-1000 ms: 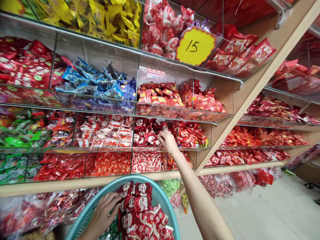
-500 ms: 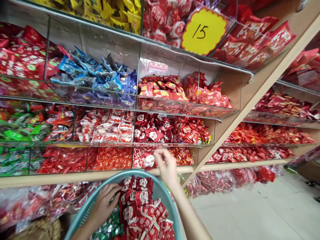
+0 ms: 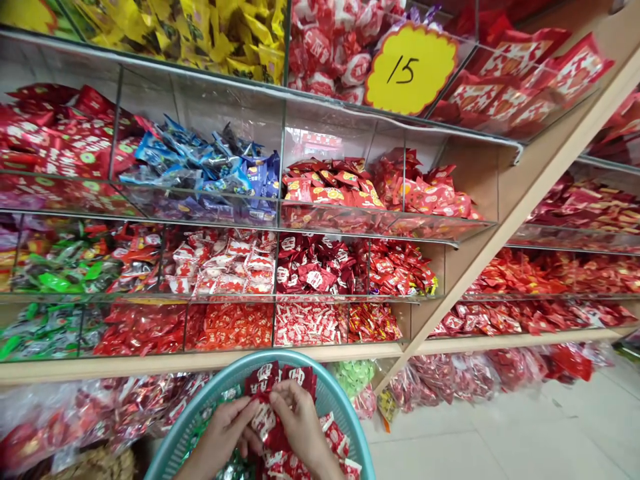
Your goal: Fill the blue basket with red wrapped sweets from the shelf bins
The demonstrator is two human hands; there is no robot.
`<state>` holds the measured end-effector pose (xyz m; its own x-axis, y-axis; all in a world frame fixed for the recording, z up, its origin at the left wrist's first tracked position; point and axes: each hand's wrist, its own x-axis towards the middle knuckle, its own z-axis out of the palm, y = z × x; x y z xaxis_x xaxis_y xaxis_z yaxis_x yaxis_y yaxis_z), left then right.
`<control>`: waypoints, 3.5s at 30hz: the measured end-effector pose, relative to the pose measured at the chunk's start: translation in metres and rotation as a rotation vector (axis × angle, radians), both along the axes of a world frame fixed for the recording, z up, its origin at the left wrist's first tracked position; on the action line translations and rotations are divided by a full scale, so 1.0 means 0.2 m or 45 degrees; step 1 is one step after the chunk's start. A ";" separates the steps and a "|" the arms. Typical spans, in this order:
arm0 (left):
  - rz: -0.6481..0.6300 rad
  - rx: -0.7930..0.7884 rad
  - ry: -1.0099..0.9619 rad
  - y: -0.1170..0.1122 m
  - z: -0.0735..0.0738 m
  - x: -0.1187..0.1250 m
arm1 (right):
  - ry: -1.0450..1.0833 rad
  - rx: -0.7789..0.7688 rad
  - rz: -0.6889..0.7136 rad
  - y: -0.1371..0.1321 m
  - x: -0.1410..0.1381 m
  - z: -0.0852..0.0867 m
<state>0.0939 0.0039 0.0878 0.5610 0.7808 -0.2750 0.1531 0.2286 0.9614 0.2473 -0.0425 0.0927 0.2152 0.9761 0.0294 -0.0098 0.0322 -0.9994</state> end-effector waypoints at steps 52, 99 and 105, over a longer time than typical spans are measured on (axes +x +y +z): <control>0.072 0.096 0.346 -0.23 -0.29 -0.02 | -0.095 -0.446 -0.225 -0.15 0.01 -0.23; 0.023 0.767 0.161 -0.17 -0.24 0.09 | -0.910 0.258 -0.813 0.40 0.57 0.72; 0.048 0.774 0.158 -0.17 -0.23 0.07 | -1.260 -0.151 -0.762 0.55 0.57 0.78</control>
